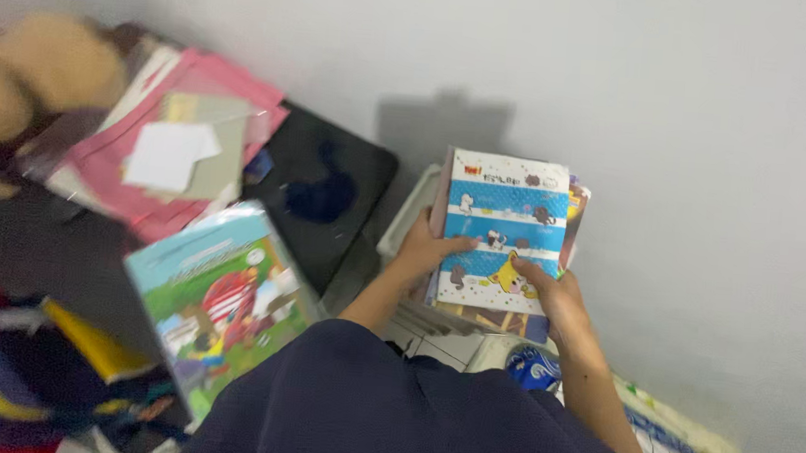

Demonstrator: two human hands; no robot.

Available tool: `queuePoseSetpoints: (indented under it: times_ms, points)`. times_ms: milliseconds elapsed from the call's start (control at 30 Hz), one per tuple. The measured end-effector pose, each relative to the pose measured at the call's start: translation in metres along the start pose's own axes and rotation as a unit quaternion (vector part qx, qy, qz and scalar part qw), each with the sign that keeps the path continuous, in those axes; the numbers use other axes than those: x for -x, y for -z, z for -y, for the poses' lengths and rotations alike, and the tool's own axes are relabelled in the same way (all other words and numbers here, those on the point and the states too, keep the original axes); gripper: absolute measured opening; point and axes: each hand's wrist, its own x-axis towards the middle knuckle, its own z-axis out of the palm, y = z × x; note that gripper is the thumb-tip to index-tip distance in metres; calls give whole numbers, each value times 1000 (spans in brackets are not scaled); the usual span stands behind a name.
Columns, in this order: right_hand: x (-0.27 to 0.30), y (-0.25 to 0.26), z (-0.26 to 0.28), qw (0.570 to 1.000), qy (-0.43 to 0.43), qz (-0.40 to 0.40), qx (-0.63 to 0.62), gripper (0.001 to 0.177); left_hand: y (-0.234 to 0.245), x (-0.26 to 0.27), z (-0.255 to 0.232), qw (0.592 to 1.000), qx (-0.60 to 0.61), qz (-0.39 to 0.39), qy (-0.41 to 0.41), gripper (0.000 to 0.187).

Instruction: The person organizes books on a table, places a shoebox on a wooden stand, wipes the outside of the box with a cloth, and then removes paper and a receipt from inside the box.

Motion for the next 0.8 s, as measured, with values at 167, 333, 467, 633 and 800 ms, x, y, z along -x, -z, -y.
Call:
queuePoseSetpoints:
  times_ms: [167, 333, 467, 633, 800]
  points:
    - [12, -116, 9, 993, -30, 78, 77, 48, 112, 56, -19, 979, -104, -172, -38, 81]
    - [22, -232, -21, 963, -5, 251, 99, 45, 219, 129, 1, 948, -29, -301, -99, 80]
    - [27, -305, -62, 933, 2, 320, 163, 46, 271, 190, 20, 917, 2, -397, -47, 66]
    - [11, -345, -126, 909, -41, 382, 164, 49, 305, 227, 50, 887, -48, -457, 43, 64]
    - [-25, -361, -140, 869, -62, 446, 204, 55, 312, 229, 67, 855, -107, -502, 75, 81]
